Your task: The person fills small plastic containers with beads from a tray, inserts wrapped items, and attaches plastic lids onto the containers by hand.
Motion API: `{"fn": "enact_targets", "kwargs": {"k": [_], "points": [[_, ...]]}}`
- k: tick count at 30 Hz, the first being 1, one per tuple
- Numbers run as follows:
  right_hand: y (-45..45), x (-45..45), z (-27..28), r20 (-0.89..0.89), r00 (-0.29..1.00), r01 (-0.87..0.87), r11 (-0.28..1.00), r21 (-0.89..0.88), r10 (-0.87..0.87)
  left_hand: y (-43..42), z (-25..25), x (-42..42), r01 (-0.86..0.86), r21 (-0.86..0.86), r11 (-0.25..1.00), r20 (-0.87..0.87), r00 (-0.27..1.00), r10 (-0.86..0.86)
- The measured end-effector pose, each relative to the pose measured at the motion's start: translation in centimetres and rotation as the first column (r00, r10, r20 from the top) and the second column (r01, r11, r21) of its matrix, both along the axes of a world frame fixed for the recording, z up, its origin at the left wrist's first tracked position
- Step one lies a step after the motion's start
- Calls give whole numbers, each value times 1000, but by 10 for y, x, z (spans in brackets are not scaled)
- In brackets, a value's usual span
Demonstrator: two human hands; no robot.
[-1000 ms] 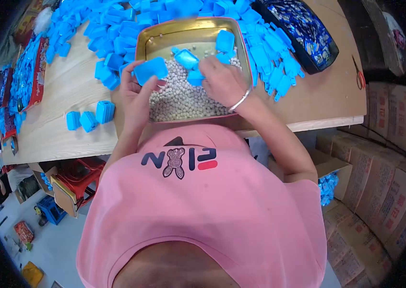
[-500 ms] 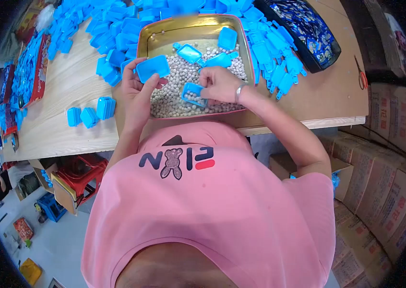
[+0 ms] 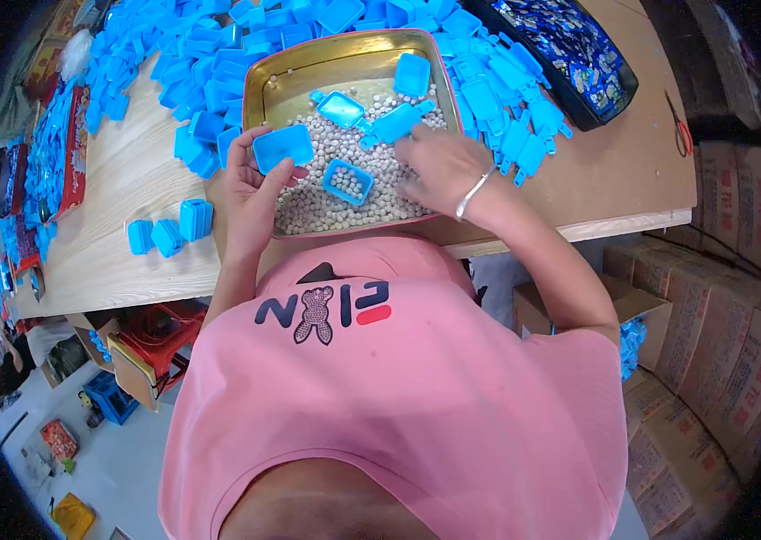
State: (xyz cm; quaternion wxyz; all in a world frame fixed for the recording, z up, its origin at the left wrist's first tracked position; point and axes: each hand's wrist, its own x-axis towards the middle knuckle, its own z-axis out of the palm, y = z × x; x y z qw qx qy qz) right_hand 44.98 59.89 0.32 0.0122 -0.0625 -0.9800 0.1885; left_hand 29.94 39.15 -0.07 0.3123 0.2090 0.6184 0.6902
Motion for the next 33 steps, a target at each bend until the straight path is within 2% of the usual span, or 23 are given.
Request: {"fn": "enact_targets", "kwargs": {"k": [6, 10, 11, 15, 21, 25, 26, 30, 33], "points": [[-7, -1, 4, 187, 982, 56, 985, -165, -25, 5, 1, -1, -4, -5, 1000, -1, 1000, 4], [-22, -19, 14, -21, 998, -68, 926, -371, 65, 3, 0, 2, -9, 16, 1000, -9, 1000, 9], [-24, -21, 13, -24, 998, -69, 926, -370, 64, 2, 0, 2, -9, 16, 1000, -12, 1000, 9], [-33, -27, 1, -103, 988, 75, 939, -336, -115, 1, 0, 2, -7, 32, 999, -5, 1000, 7], [-19, 4, 5, 18, 988, 155, 959, -237, -155, 2, -1, 0, -1, 56, 998, 7, 1000, 1], [-35, -6, 7, -101, 985, 72, 862, -501, -141, 3, -3, -1, 34, 60, 998, -14, 999, -33], [-37, -7, 6, -103, 984, 75, 862, -501, -145, 3, -3, 1, 38, 60, 997, -15, 999, -37], [-42, -20, -6, -211, 970, 65, 963, -261, -122, 0, -3, 1, 37, 43, 998, -33, 999, -35], [-54, -22, 0, -190, 976, 65, 971, -231, -110, -2, 0, -1, 30, 56, 998, 30, 999, -32]]}}
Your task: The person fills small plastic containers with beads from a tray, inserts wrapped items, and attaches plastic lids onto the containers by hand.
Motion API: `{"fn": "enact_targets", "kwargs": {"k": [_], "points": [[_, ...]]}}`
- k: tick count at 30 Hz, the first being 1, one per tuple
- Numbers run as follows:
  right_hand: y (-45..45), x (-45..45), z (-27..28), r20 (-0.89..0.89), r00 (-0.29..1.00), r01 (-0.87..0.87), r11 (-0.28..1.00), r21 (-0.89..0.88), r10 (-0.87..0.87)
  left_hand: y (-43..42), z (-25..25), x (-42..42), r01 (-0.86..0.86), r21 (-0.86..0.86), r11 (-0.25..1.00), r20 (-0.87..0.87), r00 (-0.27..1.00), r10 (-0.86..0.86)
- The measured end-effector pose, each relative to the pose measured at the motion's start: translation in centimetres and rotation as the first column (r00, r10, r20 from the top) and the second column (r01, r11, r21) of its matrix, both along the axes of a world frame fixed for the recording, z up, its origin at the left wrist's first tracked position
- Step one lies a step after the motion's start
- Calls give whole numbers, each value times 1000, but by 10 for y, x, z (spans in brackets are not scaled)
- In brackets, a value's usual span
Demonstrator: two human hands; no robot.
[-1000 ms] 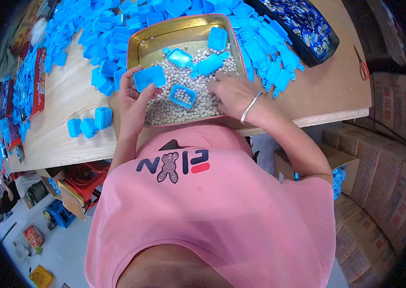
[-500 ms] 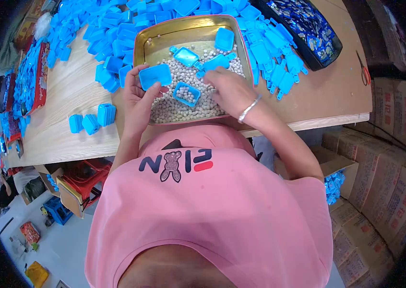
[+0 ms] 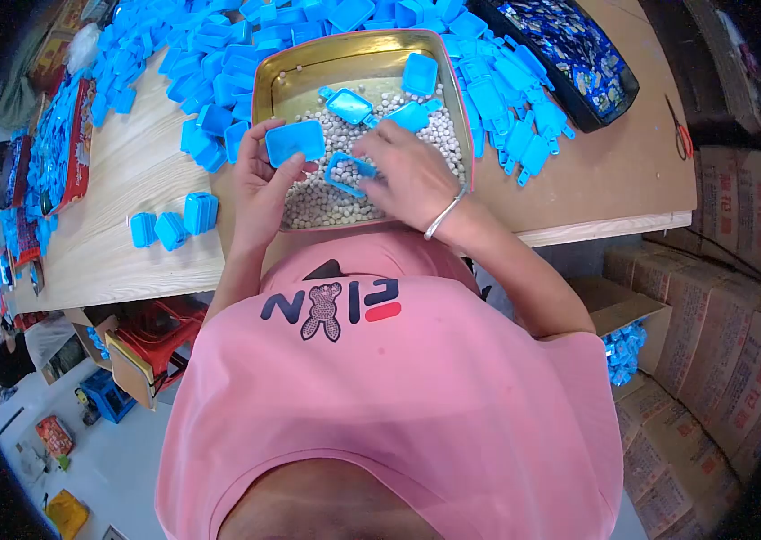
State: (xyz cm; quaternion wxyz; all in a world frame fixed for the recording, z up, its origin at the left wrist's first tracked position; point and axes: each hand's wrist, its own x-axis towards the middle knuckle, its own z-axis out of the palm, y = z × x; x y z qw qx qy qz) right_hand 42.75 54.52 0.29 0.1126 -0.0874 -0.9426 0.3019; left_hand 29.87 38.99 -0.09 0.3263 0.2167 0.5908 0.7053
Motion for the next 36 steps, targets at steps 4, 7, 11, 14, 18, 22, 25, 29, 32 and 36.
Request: {"fn": "enact_targets", "kwargs": {"k": [4, 7, 11, 14, 18, 22, 25, 29, 32, 36], "points": [[-3, 1, 3, 45, 999, 16, 1000, 14, -17, -1, 4, 0, 57, 16, 998, 88, 994, -58], [0, -3, 1, 123, 992, 16, 999, -40, -11, -8, 5, 0, 168, 26, 985, 183, 968, -170], [4, -4, -1, -1, 1000, 3, 997, -72, -3, -2, 2, 8, 139, -12, 990, 80, 987, -137], [7, -5, 2, -91, 995, -46, 995, -83, 38, 3, -2, 10, 154, -15, 988, 46, 987, -153], [6, -4, 6, -244, 960, -167, 979, -115, 135, 4, -8, 9, 246, -29, 969, 52, 968, -244], [16, 7, 11, 1, 995, -100, 983, -151, 101, 8, -15, 3, -39, -375, 926, -891, 292, -348], [14, 8, 5, -40, 991, -130, 981, -144, 125, 10, -20, 1, 87, -357, 930, -821, 445, -357], [14, 5, 6, -126, 980, -174, 970, -172, 154, 9, -13, 0, 251, -271, 929, -571, 735, -365], [14, 6, 17, -226, 965, -192, 942, -276, 130, 6, 3, 11, 330, -64, 942, 58, 943, -326], [11, 11, 32, -343, 925, -249, 945, -214, 166, 9, 26, 18, 332, 12, 943, -32, 943, -332]]}}
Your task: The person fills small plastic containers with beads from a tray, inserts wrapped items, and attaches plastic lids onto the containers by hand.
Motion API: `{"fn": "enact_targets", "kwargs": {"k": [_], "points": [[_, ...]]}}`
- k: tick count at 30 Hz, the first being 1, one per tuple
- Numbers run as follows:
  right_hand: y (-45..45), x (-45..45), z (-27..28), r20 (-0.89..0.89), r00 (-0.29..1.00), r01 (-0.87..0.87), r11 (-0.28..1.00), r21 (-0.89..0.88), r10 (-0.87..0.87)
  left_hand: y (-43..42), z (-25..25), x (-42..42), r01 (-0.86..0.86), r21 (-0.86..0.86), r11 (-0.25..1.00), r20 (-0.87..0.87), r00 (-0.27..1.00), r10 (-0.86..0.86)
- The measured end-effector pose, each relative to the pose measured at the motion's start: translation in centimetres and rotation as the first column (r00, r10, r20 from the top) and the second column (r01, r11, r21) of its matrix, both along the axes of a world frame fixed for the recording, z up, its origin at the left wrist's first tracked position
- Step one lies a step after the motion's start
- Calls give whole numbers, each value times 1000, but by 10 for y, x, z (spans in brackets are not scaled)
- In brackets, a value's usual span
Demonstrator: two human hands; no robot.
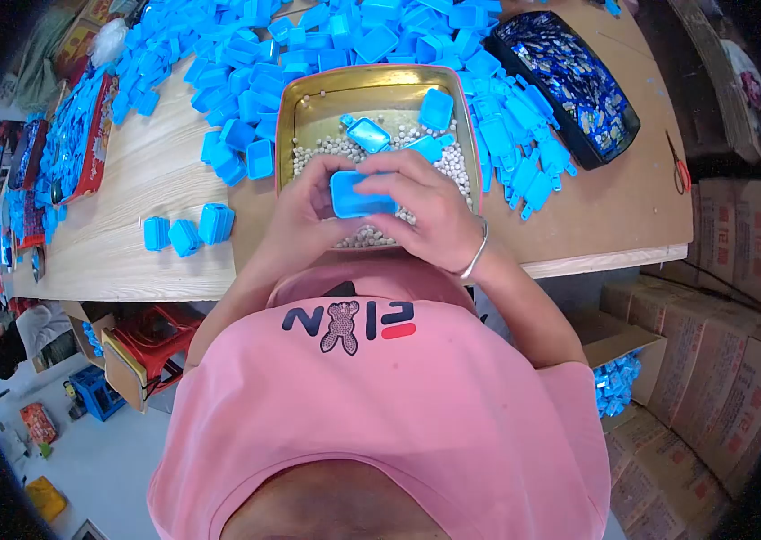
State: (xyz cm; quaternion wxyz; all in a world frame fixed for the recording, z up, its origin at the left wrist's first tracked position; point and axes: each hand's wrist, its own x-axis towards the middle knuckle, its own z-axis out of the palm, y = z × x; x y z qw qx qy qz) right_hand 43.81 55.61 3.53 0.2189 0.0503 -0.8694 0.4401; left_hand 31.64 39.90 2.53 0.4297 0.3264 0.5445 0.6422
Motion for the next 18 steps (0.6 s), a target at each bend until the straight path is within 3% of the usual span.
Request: {"fn": "enact_targets", "kwargs": {"k": [7, 11, 16, 18], "points": [[-4, 1, -1, -289, 957, 80, 967, 241, -7, 1, 19, 6, -31, 99, 995, -67, 997, 37], [-8, 2, 9, -213, 951, 162, 950, -268, -222, 2, 25, 15, -194, 170, 966, -181, 958, 224], [-13, 11, 6, -3, 970, 228, 915, -334, -242, 2, 31, 18, -184, 152, 971, -245, 945, 218], [-15, 7, 7, -66, 962, 237, 935, -264, -263, 3, 25, 17, -185, 129, 974, -207, 956, 209]]}}
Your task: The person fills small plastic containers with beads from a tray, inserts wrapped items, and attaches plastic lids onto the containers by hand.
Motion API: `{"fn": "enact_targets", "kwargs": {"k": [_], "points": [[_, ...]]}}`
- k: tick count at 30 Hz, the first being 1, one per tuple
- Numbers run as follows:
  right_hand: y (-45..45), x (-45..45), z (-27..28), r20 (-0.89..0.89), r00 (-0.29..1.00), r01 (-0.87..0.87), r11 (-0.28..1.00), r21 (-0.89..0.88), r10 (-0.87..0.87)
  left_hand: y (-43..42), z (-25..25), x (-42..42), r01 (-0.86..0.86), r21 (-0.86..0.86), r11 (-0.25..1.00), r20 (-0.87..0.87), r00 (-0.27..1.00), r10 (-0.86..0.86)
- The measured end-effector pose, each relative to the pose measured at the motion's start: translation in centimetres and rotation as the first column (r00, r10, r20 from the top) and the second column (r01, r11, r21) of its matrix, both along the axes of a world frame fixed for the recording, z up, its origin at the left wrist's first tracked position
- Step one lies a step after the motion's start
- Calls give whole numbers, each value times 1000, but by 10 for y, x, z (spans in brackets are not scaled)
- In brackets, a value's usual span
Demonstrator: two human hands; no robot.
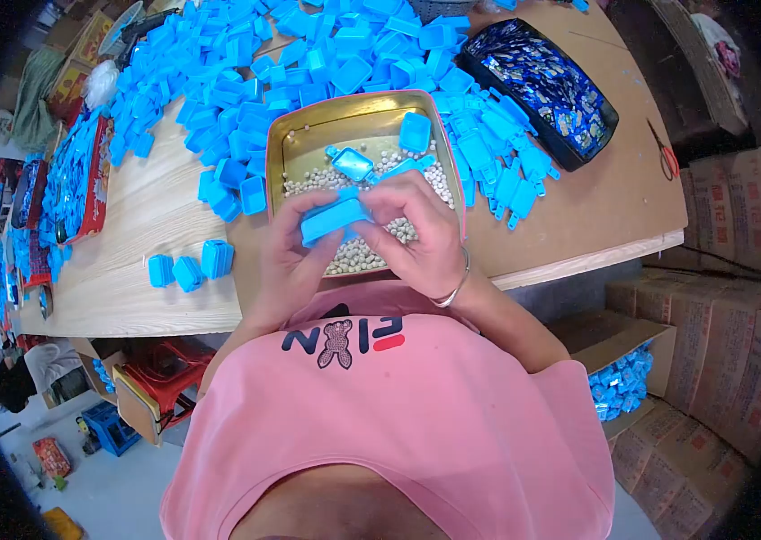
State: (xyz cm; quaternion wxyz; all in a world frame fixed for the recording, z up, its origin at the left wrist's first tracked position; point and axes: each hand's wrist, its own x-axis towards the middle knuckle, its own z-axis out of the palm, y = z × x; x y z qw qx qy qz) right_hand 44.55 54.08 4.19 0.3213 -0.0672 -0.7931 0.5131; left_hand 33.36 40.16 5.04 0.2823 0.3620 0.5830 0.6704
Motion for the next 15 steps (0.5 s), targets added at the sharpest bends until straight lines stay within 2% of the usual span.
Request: {"fn": "enact_targets", "kwargs": {"k": [3, 4, 8, 13, 15], "points": [[-4, -7, 4, -124, 991, 80, 963, 257, -50, -1, -12, -1, 7, -38, 999, 142, 990, -2], [-4, -7, 6, -122, 991, 76, 965, 253, -46, -1, -12, -1, 3, -43, 999, 143, 990, 3], [5, -5, 14, -10, 997, 79, 937, 341, -80, 2, -4, -6, 128, -1, 992, 335, 935, -120], [21, -6, 15, 129, 990, 28, 966, 258, -63, 8, -2, -9, 131, -34, 991, 341, 933, -111], [19, -7, 19, 134, 988, 32, 954, 299, -75, 11, -2, -8, 122, -25, 992, 317, 942, -108]]}}
